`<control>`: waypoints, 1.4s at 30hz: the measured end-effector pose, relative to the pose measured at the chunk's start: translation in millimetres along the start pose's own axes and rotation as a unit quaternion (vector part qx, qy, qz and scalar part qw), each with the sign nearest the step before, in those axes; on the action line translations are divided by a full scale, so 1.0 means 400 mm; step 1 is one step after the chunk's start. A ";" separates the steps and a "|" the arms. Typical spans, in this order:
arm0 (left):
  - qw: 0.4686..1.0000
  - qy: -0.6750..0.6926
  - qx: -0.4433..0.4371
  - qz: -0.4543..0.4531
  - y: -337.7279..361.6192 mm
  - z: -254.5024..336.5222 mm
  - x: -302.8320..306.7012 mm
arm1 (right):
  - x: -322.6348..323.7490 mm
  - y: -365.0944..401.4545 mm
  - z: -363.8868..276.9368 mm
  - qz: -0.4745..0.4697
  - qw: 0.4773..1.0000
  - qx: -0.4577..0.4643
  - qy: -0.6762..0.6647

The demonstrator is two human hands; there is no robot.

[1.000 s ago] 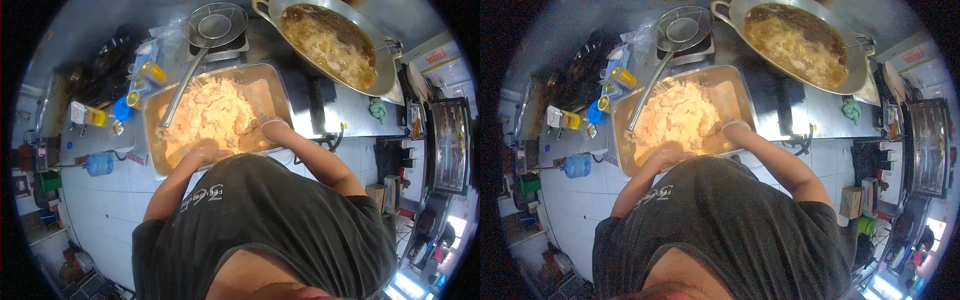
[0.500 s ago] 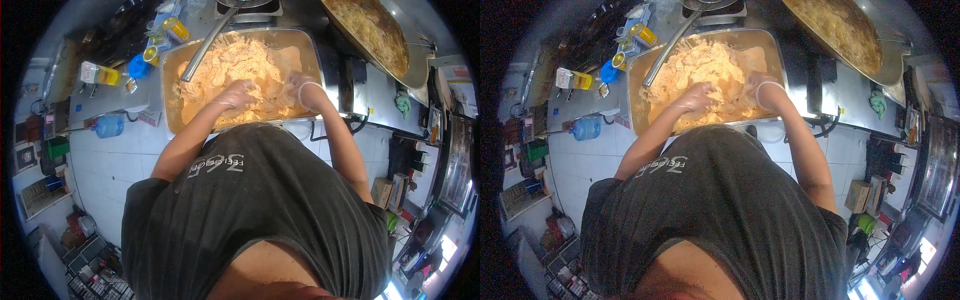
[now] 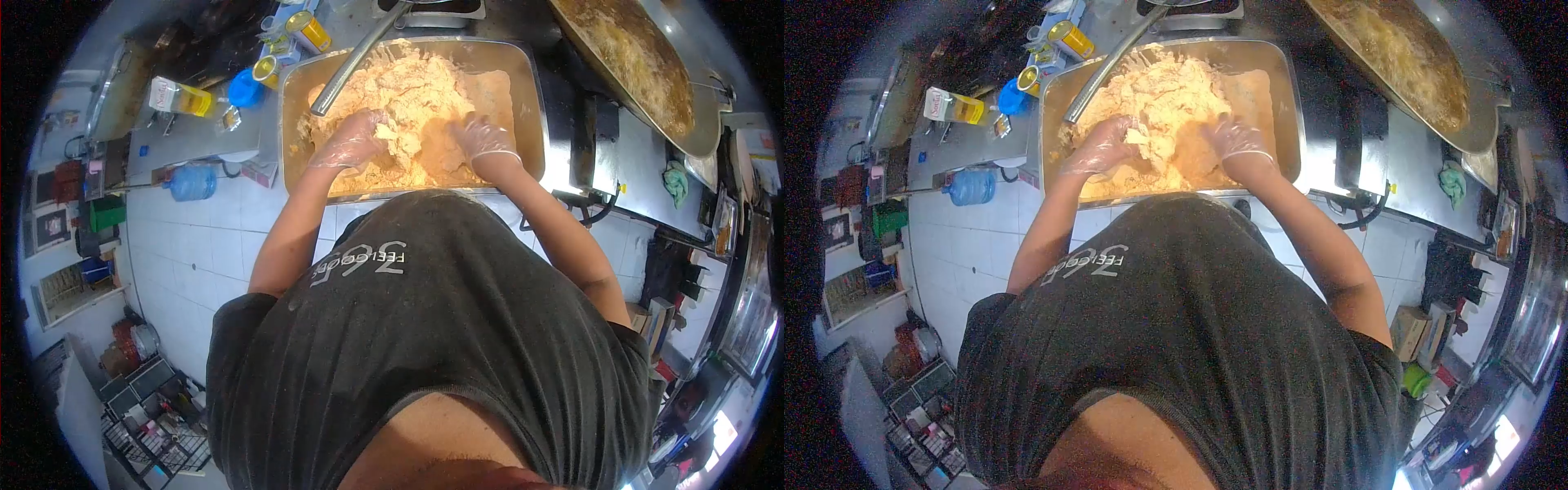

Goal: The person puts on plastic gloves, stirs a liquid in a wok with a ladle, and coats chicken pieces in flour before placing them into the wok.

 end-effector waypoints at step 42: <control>0.960 -0.209 -0.184 -0.007 0.029 0.359 0.116 | 0.337 0.005 -0.019 0.034 0.987 0.102 -0.122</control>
Point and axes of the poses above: each hand's wrist, its own y-axis away from the middle knuckle, its own x-axis out of the back of the hand, z = x × y, the point moved 7 cm from there along -y, towards the middle knuckle, and after that the axes turned 3 degrees about -z, right-handed, at the moved point
